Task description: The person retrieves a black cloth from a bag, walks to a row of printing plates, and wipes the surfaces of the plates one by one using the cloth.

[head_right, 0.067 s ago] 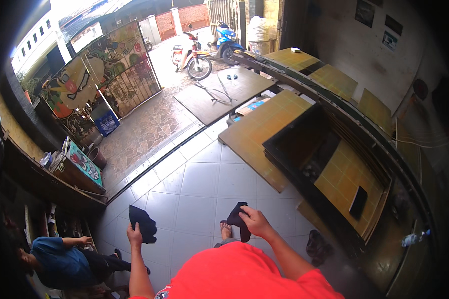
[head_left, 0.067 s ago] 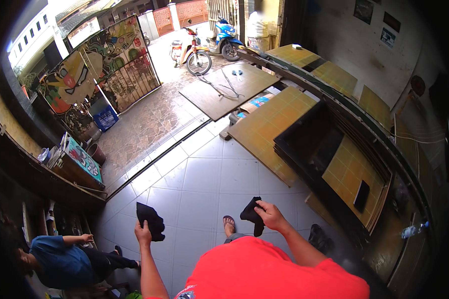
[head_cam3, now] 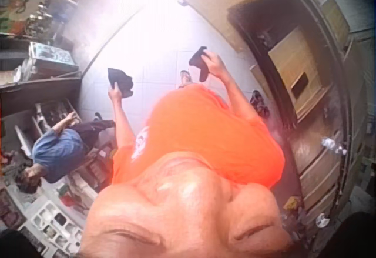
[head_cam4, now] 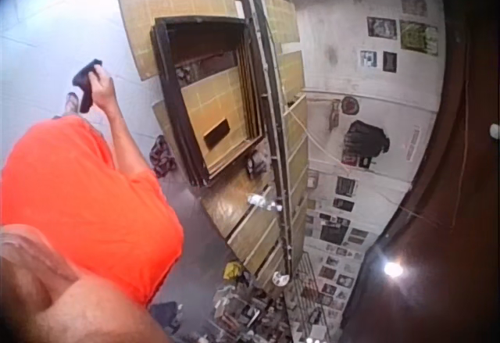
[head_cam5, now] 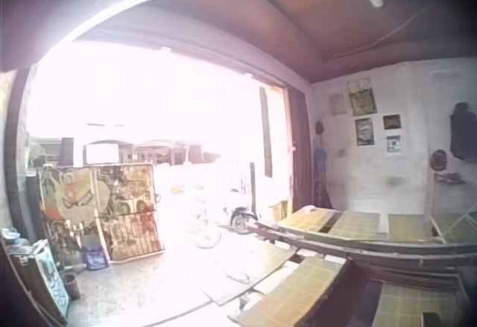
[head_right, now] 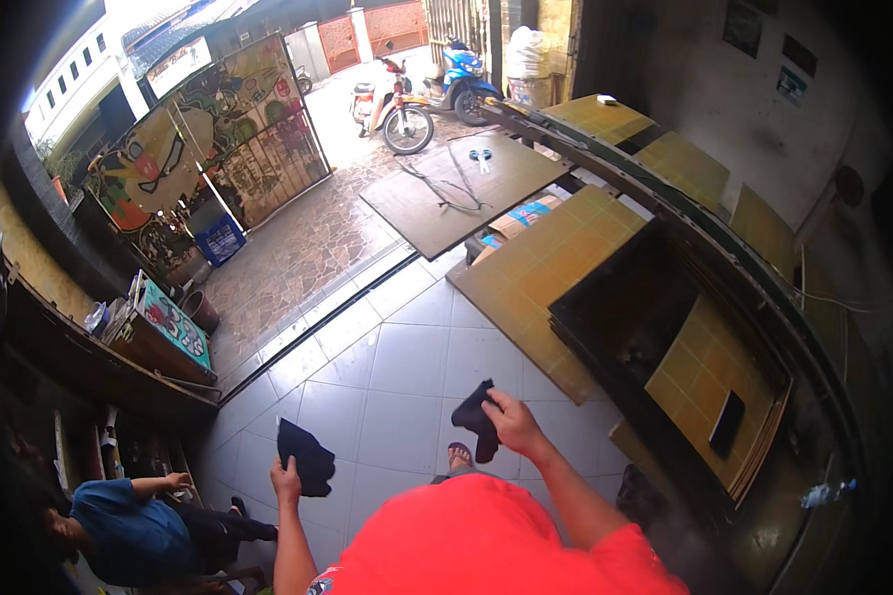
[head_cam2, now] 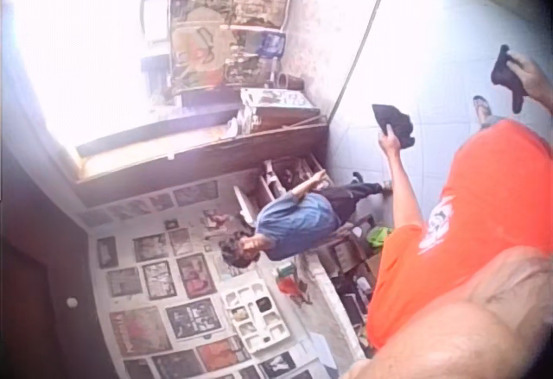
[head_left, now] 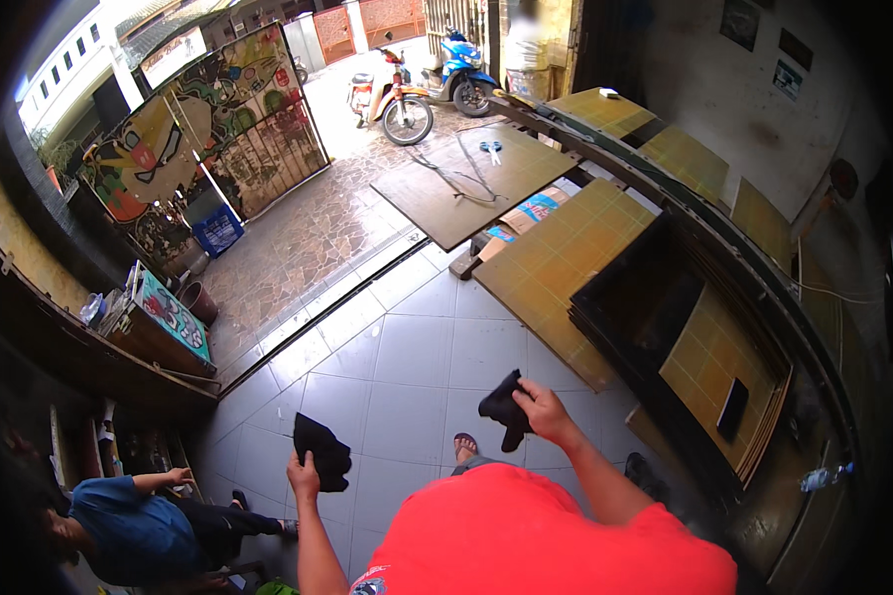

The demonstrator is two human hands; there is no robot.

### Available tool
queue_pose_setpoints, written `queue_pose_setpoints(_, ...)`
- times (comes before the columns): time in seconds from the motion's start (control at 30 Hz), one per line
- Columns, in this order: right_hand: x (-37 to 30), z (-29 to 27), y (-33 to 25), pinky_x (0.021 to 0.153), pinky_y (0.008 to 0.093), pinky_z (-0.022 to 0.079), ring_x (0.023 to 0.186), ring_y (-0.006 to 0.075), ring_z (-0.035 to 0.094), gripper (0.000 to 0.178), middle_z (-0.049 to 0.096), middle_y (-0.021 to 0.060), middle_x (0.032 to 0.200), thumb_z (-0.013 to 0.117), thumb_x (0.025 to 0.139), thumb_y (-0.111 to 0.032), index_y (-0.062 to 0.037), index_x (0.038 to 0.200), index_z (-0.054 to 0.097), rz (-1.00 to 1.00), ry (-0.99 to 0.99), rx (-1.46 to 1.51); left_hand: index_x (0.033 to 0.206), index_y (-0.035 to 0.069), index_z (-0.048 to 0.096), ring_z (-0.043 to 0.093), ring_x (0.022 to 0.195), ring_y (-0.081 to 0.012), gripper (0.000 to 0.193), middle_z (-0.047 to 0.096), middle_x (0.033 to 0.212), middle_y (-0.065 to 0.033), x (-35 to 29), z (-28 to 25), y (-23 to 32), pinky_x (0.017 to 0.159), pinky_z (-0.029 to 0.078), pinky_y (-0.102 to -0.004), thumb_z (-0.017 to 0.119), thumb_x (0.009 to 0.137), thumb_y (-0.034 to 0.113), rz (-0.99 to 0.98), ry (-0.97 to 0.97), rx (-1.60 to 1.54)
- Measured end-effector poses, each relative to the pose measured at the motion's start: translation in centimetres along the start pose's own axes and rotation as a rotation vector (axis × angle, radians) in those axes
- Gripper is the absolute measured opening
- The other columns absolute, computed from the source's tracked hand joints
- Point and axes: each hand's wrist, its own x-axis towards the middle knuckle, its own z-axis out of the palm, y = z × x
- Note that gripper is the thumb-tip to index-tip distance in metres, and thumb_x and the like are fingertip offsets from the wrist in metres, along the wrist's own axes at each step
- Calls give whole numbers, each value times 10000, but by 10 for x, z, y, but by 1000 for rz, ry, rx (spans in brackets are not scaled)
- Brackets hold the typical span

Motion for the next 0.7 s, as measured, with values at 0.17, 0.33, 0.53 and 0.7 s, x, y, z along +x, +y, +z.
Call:
queue_pose_setpoints(0.17, 232, 1, -76, 826, 262, 483, 907, 113, 599, 244, 649, 52, 1013, 458, 997, -123, 21, 1153, 578, -200, 107, 410, 1025, -46, 636, 629, 896, -405, 231, 669, 946, -228, -45, -2, -49, 810, 480, -441, 597, 870, 121, -383, 37, 473)
queue_pose_setpoints(0.33, 425, -32, -101, 910, 286, 465, 1034, 145, 580, 288, 608, 58, 1154, 452, 1004, -142, -5, 1249, 517, -334, 440, 415, 1072, -68, 626, 624, 963, -395, 315, 661, 1028, -249, -76, -8, -104, 874, 470, -443, 627, 844, 148, -883, 117, 583)
queue_pose_setpoints(0.53, 508, 14, -20, 980, 393, 409, 1290, 331, 437, 588, 416, 231, 1407, 588, 922, -116, -28, 1436, 316, -149, 990, -368, 1076, -62, 623, 632, 928, -357, 300, 666, 1007, -231, 127, 3, -136, 851, 474, -429, 617, 856, 142, -937, -75, 690)
queue_pose_setpoints(0.7, 530, 159, -78, 1026, 418, 395, 1258, 335, 471, 516, 495, 170, 1358, 651, 847, -80, -27, 1327, 470, -266, 669, -421, 1078, -56, 621, 638, 899, -324, 287, 670, 991, -215, 451, 18, -152, 831, 478, -416, 609, 867, 138, -446, -183, 531)
